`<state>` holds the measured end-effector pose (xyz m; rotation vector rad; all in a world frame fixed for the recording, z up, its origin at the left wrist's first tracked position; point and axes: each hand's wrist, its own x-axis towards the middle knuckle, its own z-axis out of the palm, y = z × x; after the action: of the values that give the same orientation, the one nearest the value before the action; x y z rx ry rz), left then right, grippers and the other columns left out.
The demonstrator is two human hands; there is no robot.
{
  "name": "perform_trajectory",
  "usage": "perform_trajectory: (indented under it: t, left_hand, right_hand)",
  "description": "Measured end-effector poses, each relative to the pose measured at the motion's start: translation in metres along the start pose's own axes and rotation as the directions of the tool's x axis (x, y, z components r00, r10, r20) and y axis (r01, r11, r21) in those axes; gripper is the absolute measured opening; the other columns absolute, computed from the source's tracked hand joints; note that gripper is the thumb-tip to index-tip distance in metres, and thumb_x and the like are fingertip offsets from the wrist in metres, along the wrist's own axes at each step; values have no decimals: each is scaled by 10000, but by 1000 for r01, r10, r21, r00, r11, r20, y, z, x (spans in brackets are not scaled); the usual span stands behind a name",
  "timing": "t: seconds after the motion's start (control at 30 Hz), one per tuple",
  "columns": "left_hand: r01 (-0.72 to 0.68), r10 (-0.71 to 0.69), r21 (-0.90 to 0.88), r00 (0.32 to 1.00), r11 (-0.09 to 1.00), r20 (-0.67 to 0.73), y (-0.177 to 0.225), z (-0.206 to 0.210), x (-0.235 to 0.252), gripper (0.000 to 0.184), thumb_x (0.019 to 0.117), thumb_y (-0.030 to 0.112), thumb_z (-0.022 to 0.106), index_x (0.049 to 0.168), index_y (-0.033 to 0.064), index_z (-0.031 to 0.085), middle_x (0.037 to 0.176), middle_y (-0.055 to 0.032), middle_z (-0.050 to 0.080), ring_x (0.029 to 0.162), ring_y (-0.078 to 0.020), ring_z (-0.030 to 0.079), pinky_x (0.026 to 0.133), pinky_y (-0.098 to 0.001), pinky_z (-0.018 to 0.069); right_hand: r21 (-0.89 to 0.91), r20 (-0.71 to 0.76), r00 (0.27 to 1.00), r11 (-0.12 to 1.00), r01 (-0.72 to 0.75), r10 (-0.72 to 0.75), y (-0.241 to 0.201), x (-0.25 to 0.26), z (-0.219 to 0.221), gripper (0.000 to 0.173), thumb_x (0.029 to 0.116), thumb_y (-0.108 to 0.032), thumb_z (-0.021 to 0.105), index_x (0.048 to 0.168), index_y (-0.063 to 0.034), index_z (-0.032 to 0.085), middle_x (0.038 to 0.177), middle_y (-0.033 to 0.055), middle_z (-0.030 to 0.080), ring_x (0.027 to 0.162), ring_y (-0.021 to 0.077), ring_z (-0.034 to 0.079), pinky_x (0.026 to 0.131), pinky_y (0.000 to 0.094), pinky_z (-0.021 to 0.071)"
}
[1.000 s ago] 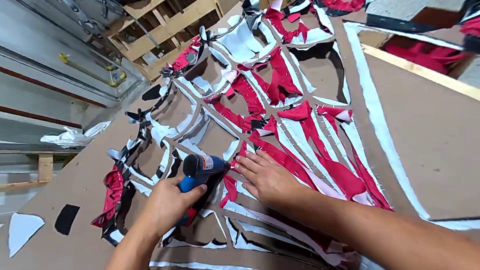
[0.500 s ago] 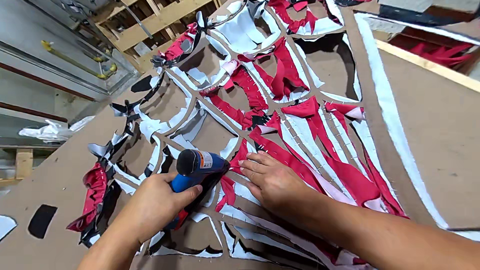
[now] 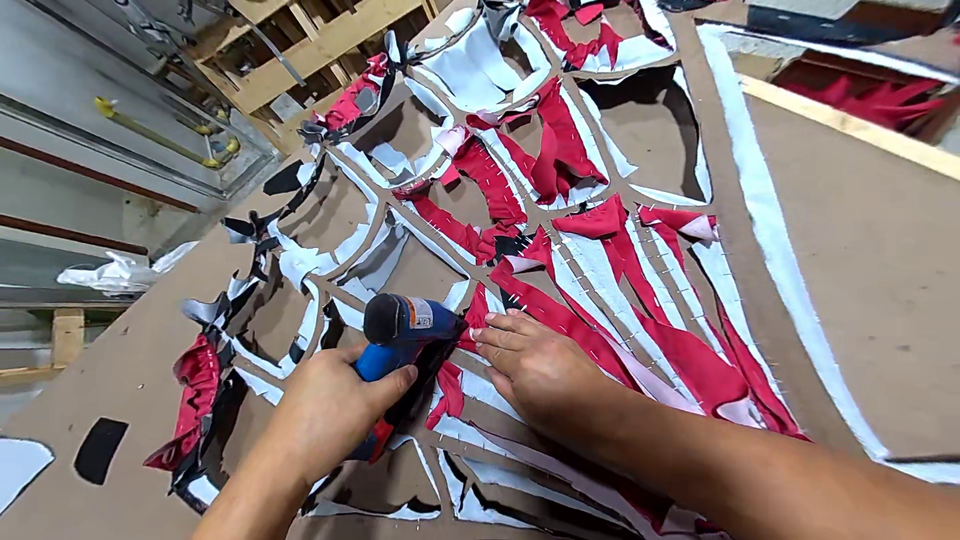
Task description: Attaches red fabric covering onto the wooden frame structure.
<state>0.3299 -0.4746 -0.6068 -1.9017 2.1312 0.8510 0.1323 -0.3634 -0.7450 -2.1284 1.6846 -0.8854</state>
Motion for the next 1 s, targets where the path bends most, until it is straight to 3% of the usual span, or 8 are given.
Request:
perform_trajectory:
  t: [0.5, 0.7, 0.83, 0.9, 1.0]
  left_hand:
    - [50, -51, -19, 997, 999, -56, 37, 12, 3, 249, 899, 382, 749, 874, 136, 713, 600, -66, 651, 480, -220, 635, 477, -435, 563]
    - [72, -78, -111, 996, 991, -49, 46, 14, 3, 251, 931, 336, 738, 856, 100, 699, 581, -87, 636, 456, -217, 616, 453, -394, 548]
    - [-11, -17, -260, 994, 966, -106, 31, 5, -6, 332, 939, 397, 718, 947, 66, 702, 609, -100, 637, 482, -236, 620, 473, -399, 560]
    - [-47, 23, -153, 987, 987, -159, 18, -8, -17, 370, 853, 484, 729, 941, 124, 725, 620, -72, 654, 496, -227, 640, 482, -427, 571]
    - [-68, 80, 88, 986, 994, -149, 12, -27, -28, 352, 773, 508, 777, 922, 191, 736, 650, -28, 683, 527, -209, 665, 502, -464, 578]
  right_hand:
    - [67, 14, 1000, 998, 0, -1, 2, 0, -1, 293, 1027, -175, 504, 1156, -66, 743, 1322, 18, 693, 1373, 168, 542, 1204, 346, 368]
    - [85, 30, 1000, 996, 2, -4, 3, -1, -1, 294, 1025, -179, 498, 1135, -72, 748, 1319, 14, 695, 1379, 165, 535, 1208, 343, 362]
    - [266, -30, 994, 959, -95, 107, 8, 4, -19, 256, 1033, -160, 527, 1119, -91, 758, 1214, 26, 729, 1252, 165, 628, 1090, 368, 499]
    - [280, -124, 967, 942, -182, 224, 24, 11, -35, 233, 1027, -146, 547, 1139, -106, 748, 1195, 39, 726, 1179, 187, 664, 1010, 407, 556]
    - [216, -238, 923, 943, -255, 304, 58, 22, -58, 264, 984, -223, 628, 1210, -124, 723, 1259, 26, 698, 1236, 200, 622, 1035, 425, 531]
